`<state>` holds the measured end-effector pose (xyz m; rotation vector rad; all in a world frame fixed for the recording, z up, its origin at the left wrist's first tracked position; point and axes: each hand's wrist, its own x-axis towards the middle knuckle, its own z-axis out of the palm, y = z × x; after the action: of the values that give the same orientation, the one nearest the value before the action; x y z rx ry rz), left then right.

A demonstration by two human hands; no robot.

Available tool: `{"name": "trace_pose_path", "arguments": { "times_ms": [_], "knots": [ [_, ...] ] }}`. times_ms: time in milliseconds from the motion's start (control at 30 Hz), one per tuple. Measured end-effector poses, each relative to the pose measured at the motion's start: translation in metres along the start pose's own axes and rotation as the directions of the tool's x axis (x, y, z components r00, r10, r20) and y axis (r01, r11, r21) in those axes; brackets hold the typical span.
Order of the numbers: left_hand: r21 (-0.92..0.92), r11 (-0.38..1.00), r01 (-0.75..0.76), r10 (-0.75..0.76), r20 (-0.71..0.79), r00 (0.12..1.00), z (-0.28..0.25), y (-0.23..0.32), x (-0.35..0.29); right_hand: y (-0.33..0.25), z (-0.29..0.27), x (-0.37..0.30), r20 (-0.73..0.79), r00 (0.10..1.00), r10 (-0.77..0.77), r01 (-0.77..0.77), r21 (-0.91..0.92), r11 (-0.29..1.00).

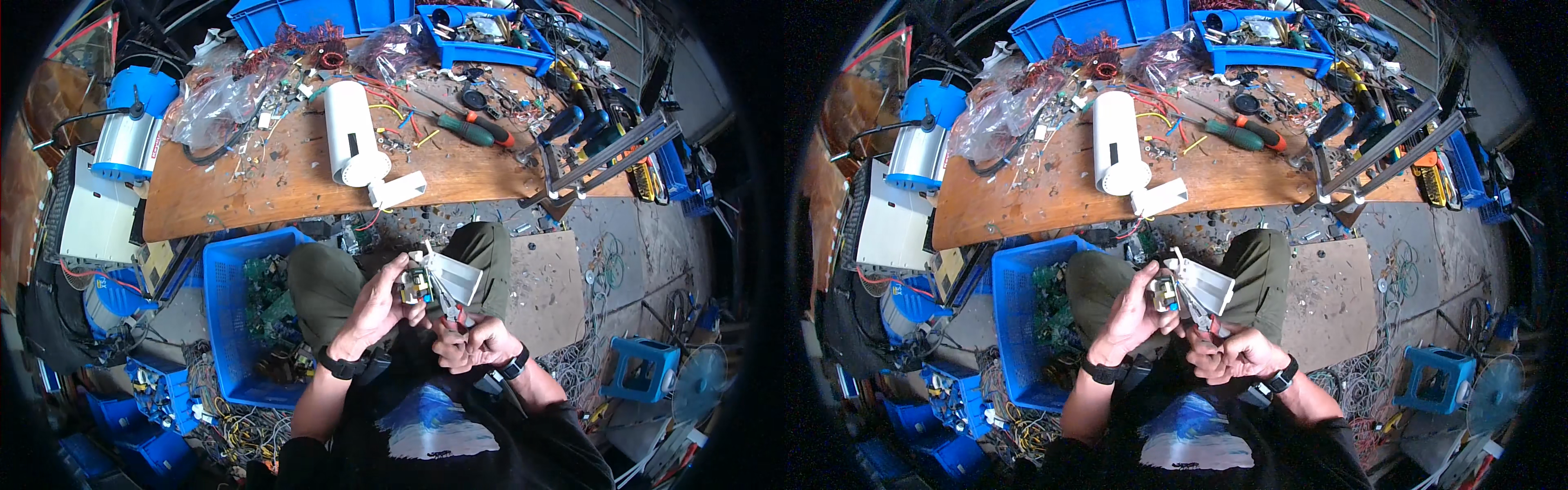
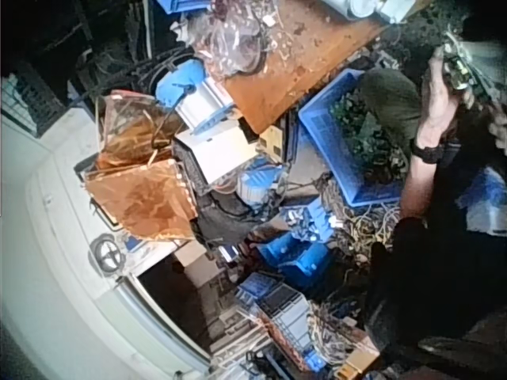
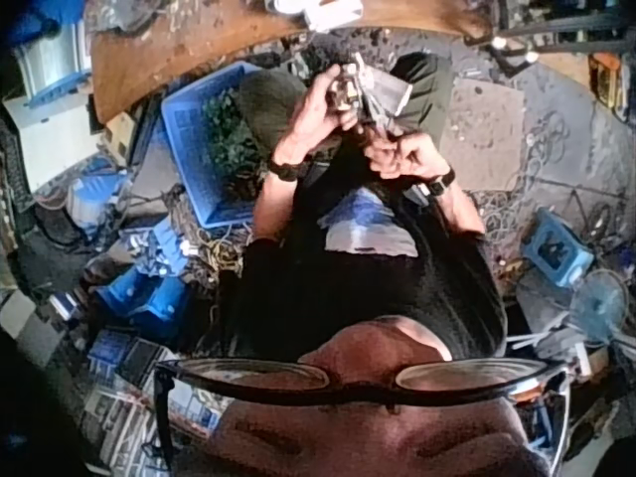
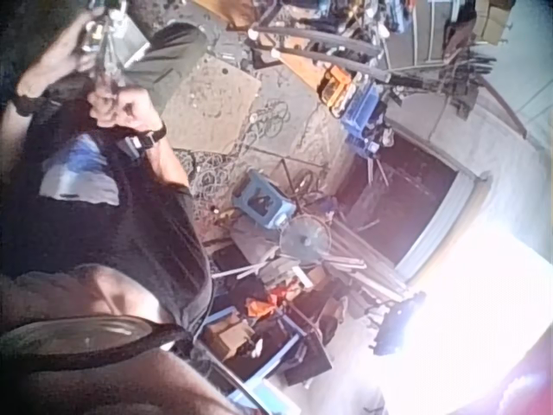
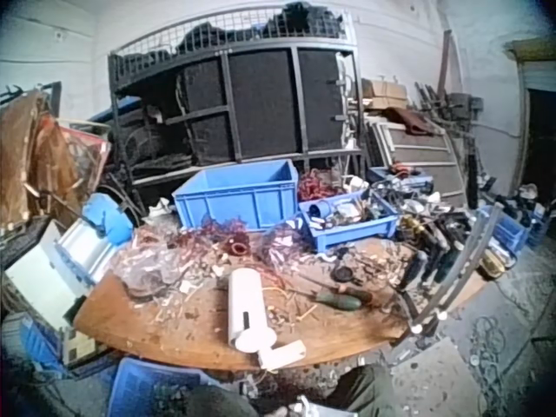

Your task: The person disassembles a white cylindrical electronic device, likely a security camera, using pliers. They remove the outer casing, extract the internal circuit board, and cut wires to separate components.

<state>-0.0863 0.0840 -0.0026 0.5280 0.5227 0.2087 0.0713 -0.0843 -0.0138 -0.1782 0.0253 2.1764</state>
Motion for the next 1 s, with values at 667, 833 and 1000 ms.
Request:
{"name": "trace_pose_path", "arguments": {
  "times_ms": [667, 833, 1000],
  "knots": [
    [0.871, 0.435, -0.228, 0.379, 0.053, 0.924, -0.019, -0.006, -0.040, 0.003, -0.003, -0.003, -0.276, 0.947, -0.164, 0.037, -0.416, 0.909],
    [0.382, 0.921, -0.081, -0.024, 0.263, 0.965, -0.029, -0.015, -0.048, 0.008, 0.001, -0.002, -0.208, 0.977, -0.049, -0.011, -0.280, 0.960],
    [0.171, 0.979, 0.110, -0.166, 0.357, 0.919, -0.018, -0.016, -0.050, 0.013, -0.004, 0.002, -0.015, 1.000, 0.018, -0.019, -0.113, 0.993]
  ]
}}
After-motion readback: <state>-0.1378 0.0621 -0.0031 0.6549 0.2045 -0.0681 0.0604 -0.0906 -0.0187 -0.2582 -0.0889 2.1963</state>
